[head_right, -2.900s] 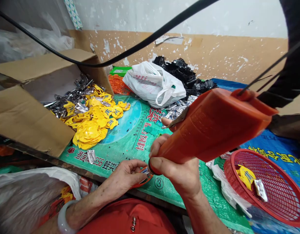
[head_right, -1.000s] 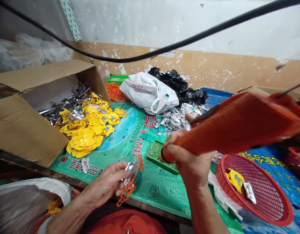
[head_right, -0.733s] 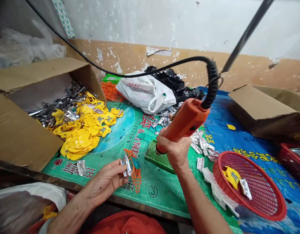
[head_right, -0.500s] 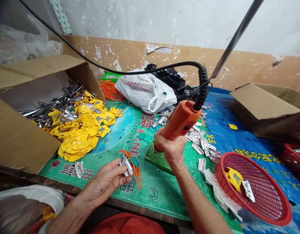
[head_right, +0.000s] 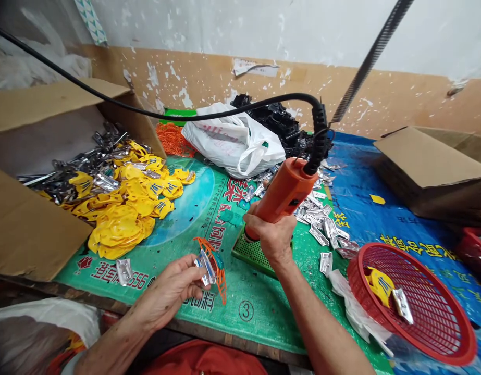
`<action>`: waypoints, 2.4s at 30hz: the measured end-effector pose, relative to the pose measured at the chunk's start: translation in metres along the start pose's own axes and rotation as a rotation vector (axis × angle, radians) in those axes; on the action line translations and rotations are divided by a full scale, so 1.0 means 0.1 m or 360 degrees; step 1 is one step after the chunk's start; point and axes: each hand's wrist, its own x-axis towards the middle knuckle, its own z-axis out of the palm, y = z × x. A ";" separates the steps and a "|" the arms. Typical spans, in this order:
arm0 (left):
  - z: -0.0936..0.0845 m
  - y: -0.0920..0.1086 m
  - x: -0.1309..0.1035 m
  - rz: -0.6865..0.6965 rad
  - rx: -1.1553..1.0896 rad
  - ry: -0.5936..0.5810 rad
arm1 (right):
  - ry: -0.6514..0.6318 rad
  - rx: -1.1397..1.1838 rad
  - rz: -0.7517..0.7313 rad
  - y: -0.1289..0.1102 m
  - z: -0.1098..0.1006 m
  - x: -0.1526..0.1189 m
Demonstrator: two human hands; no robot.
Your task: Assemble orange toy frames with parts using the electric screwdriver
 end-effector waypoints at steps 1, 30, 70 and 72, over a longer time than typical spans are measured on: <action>0.01 0.00 0.01 0.0008 0.0022 0.0011 | 0.0003 0.0000 0.0003 0.00 0.00 0.00; 0.09 0.04 0.14 0.0001 0.0177 -0.0106 | 0.0010 -0.0055 0.0007 -0.04 0.00 0.00; 0.19 0.06 0.20 0.0041 0.0505 -0.0041 | -0.0597 0.0525 0.0227 -0.65 0.06 -0.51; 0.20 0.07 0.20 0.0038 0.0503 -0.0030 | -0.0618 0.0523 0.0227 -0.64 0.05 -0.51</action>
